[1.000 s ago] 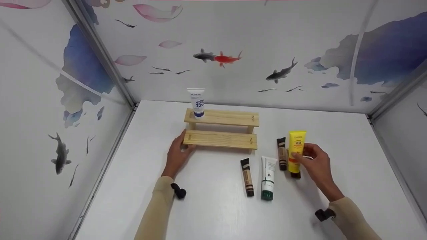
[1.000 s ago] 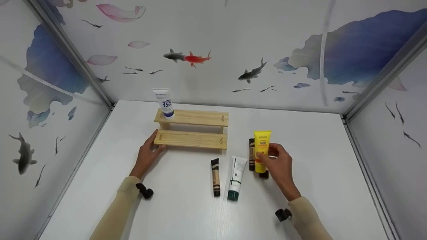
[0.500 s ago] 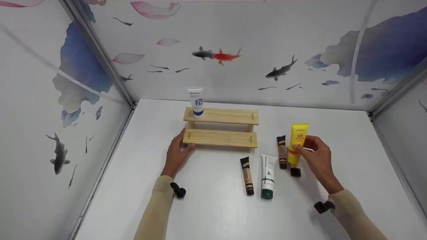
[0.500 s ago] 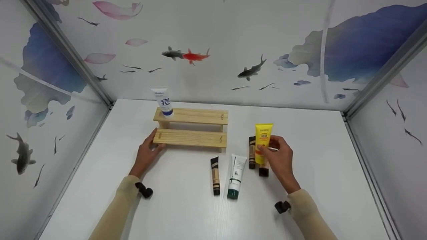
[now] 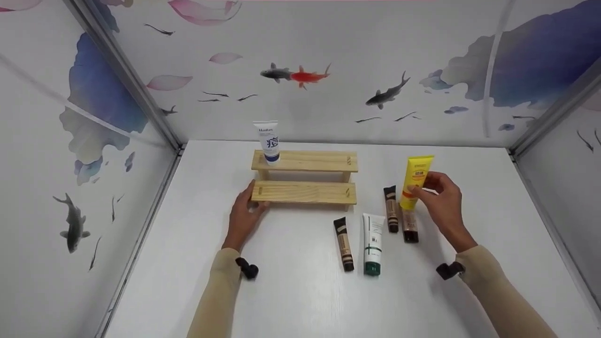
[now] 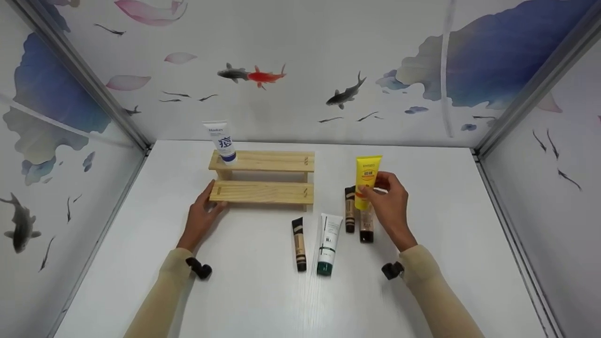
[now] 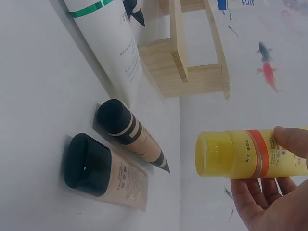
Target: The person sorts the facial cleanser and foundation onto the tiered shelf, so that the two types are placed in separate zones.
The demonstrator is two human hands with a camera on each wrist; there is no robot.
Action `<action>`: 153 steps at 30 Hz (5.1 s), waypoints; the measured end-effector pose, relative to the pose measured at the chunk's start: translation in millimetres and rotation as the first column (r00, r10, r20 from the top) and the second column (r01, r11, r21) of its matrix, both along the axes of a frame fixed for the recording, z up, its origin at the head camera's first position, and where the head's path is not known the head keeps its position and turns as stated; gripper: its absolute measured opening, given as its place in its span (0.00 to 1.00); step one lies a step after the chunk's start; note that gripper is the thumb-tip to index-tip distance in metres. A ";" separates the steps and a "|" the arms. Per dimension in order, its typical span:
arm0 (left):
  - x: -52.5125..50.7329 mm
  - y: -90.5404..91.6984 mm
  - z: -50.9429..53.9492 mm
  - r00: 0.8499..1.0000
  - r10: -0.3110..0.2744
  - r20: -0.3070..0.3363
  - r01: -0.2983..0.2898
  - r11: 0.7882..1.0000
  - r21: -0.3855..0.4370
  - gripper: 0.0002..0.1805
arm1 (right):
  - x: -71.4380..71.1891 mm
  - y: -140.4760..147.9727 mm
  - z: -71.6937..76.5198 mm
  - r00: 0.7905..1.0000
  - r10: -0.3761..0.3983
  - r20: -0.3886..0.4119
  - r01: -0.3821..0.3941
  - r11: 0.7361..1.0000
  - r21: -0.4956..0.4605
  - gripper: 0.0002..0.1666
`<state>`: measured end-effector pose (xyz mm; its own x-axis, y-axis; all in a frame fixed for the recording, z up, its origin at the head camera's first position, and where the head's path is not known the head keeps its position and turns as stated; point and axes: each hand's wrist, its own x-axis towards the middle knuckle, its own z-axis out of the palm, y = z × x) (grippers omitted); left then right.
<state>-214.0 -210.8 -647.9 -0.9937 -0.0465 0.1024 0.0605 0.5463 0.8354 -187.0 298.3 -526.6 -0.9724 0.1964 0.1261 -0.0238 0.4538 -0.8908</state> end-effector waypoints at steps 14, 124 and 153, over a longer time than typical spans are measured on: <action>0.4 -2.2 -3.3 0.998 -0.020 -0.056 0.023 0.999 0.044 0.50 | -14.4 -4.1 14.1 0.998 0.014 -0.069 -0.015 1.000 -0.025 0.32; -0.9 -1.6 -1.5 1.000 0.015 -0.020 -0.015 1.000 0.014 0.52 | -101.0 -215.7 38.7 0.939 0.249 -0.237 -0.298 0.933 -0.203 0.25; 1.5 -0.5 -1.0 1.000 0.000 -0.026 0.001 1.000 0.024 0.52 | -111.4 -253.2 33.0 0.956 0.249 -0.157 -0.279 0.936 -0.215 0.26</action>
<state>-212.5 -211.3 -648.9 -0.9907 -0.0490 0.1272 0.0826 0.5264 0.8462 -298.4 45.1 -493.6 -0.9723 -0.0265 0.2323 -0.2329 0.1967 -0.9524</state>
